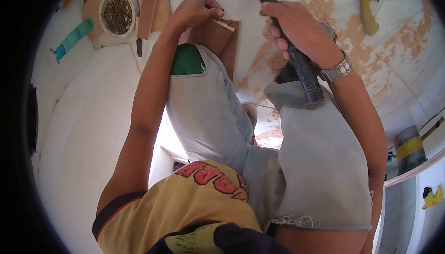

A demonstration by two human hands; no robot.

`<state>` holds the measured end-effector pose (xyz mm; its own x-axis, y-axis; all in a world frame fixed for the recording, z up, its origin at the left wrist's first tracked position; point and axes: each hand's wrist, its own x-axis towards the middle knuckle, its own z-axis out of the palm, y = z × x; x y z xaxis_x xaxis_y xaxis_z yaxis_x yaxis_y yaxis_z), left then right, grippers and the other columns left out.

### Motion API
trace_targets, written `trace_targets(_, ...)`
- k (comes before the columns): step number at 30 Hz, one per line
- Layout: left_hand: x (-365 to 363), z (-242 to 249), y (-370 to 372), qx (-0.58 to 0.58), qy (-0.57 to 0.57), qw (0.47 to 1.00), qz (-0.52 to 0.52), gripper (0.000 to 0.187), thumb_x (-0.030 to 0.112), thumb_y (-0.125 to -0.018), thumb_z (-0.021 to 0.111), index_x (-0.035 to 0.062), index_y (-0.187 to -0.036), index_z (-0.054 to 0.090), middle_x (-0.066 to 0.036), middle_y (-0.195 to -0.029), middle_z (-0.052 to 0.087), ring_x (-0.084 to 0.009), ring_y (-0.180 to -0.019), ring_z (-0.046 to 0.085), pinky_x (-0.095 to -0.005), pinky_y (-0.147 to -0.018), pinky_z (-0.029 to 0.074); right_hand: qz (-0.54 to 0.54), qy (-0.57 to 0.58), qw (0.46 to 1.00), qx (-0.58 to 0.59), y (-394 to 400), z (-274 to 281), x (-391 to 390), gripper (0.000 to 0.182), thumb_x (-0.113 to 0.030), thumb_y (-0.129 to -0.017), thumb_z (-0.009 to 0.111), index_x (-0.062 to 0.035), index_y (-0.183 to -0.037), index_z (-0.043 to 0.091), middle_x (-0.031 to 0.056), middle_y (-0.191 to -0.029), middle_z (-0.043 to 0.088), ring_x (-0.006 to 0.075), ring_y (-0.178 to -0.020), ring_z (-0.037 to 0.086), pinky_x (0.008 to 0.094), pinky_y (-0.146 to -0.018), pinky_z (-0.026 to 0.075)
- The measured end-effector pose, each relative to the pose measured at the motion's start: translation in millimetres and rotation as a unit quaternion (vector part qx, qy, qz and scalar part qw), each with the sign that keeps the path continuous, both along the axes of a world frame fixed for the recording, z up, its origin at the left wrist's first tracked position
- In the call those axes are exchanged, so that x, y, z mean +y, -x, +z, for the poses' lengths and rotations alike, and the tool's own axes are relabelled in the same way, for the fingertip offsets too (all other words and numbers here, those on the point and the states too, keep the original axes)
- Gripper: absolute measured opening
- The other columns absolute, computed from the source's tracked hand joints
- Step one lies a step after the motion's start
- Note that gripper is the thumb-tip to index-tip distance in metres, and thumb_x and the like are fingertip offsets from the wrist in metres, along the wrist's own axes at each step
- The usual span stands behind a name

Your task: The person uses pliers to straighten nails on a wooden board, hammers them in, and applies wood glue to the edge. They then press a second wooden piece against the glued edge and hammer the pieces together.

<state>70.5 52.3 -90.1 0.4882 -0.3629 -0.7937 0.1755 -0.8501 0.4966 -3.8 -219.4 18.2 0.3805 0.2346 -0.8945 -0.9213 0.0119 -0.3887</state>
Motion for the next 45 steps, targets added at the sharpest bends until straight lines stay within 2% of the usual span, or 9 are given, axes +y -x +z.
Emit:
trace_targets(4,0,5,-3,0.000,0.019,1.000,0.003,0.025,0.025,-0.080,0.083,0.0031,-0.092,0.079,-0.009,-0.087,0.076,-0.0192,-0.086,0.069,-0.0336,-0.083,0.052,-0.108,0.070,0.987,-0.094,-3,0,1,0.042,-0.039,-0.105,0.052,-0.0007,-0.122,0.058,-0.0037,-0.067,0.045,0.0049,-0.046,0.043,0.0232,-0.040,0.043)
trace_targets(8,-1,3,-3,-0.001,-0.011,1.000,-0.026,0.025,0.026,-0.080,0.083,0.0041,-0.093,0.080,-0.010,-0.089,0.076,-0.0202,-0.089,0.070,-0.0333,-0.084,0.052,0.066,-0.021,0.997,0.033,13,-15,23,0.040,-0.039,-0.105,0.052,-0.0018,-0.118,0.059,-0.0034,-0.066,0.045,0.0058,-0.045,0.043,0.0249,-0.040,0.041)
trace_targets(17,12,13,10,-0.014,0.049,0.999,0.008,0.030,0.021,-0.085,0.080,0.0029,-0.109,0.079,-0.014,-0.100,0.076,-0.0249,-0.101,0.071,-0.0354,-0.093,0.053,-0.086,0.012,0.995,-0.057,-3,-1,-20,0.041,-0.036,-0.104,0.050,0.0009,-0.121,0.058,0.0005,-0.072,0.052,0.0078,-0.052,0.050,0.0267,-0.045,0.046)
trace_targets(20,18,13,16,-0.083,0.048,0.995,0.026,0.039,0.019,-0.082,0.082,0.0044,-0.118,0.075,-0.015,-0.110,0.075,-0.0263,-0.102,0.070,-0.0359,-0.095,0.053,-0.118,0.056,0.988,-0.078,-2,1,-5,0.040,-0.036,-0.105,0.052,0.0000,-0.121,0.059,-0.0027,-0.067,0.047,0.0055,-0.047,0.044,0.0241,-0.041,0.042)
trace_targets(28,38,16,23,-0.122,0.011,0.992,-0.017,0.054,0.015,-0.073,0.086,0.0076,-0.124,0.071,-0.015,-0.112,0.072,-0.0291,-0.108,0.069,-0.0389,-0.098,0.054,0.039,-0.011,0.999,0.020,3,-7,14,0.035,-0.038,-0.105,0.053,-0.0045,-0.114,0.058,-0.0025,-0.069,0.049,0.0073,-0.047,0.044,0.0256,-0.040,0.041)
trace_targets(35,59,4,26,-0.038,0.083,0.989,0.120,0.048,0.002,-0.073,0.084,0.0052,-0.118,0.071,-0.007,-0.113,0.072,-0.0201,-0.103,0.068,-0.0333,-0.095,0.054,-0.167,0.100,0.971,-0.136,-6,2,-8,0.039,-0.038,-0.105,0.053,-0.0021,-0.116,0.060,-0.0028,-0.066,0.045,0.0061,-0.046,0.043,0.0246,-0.040,0.041)
trace_targets(39,58,7,25,-0.047,0.067,0.986,0.142,0.052,-0.001,-0.072,0.084,0.0062,-0.121,0.069,-0.007,-0.107,0.071,-0.0186,-0.102,0.068,-0.0323,-0.094,0.054,0.096,-0.006,0.995,0.021,8,-14,21,0.038,-0.039,-0.105,0.054,-0.0030,-0.114,0.060,-0.0028,-0.065,0.045,0.0060,-0.044,0.042,0.0239,-0.039,0.040)
trace_targets(42,61,6,31,-0.061,0.067,0.987,0.132,0.052,-0.001,-0.072,0.083,0.0065,-0.121,0.068,-0.008,-0.106,0.071,-0.0199,-0.102,0.068,-0.0329,-0.094,0.054,0.115,0.041,0.992,-0.019,-1,-6,0,0.035,-0.038,-0.101,0.057,-0.0043,-0.095,0.055,-0.0007,-0.067,0.051,0.0077,-0.047,0.048,0.0264,-0.041,0.045)
trace_targets(45,53,14,29,-0.063,0.073,0.987,0.130,0.053,-0.002,-0.072,0.082,0.0068,-0.122,0.065,-0.010,-0.110,0.072,-0.0207,-0.103,0.069,-0.0331,-0.095,0.053,-0.005,0.083,0.991,-0.100,-13,8,-19,0.038,-0.040,-0.103,0.054,-0.0037,-0.111,0.058,-0.0028,-0.066,0.048,0.0057,-0.045,0.045,0.0242,-0.039,0.041)
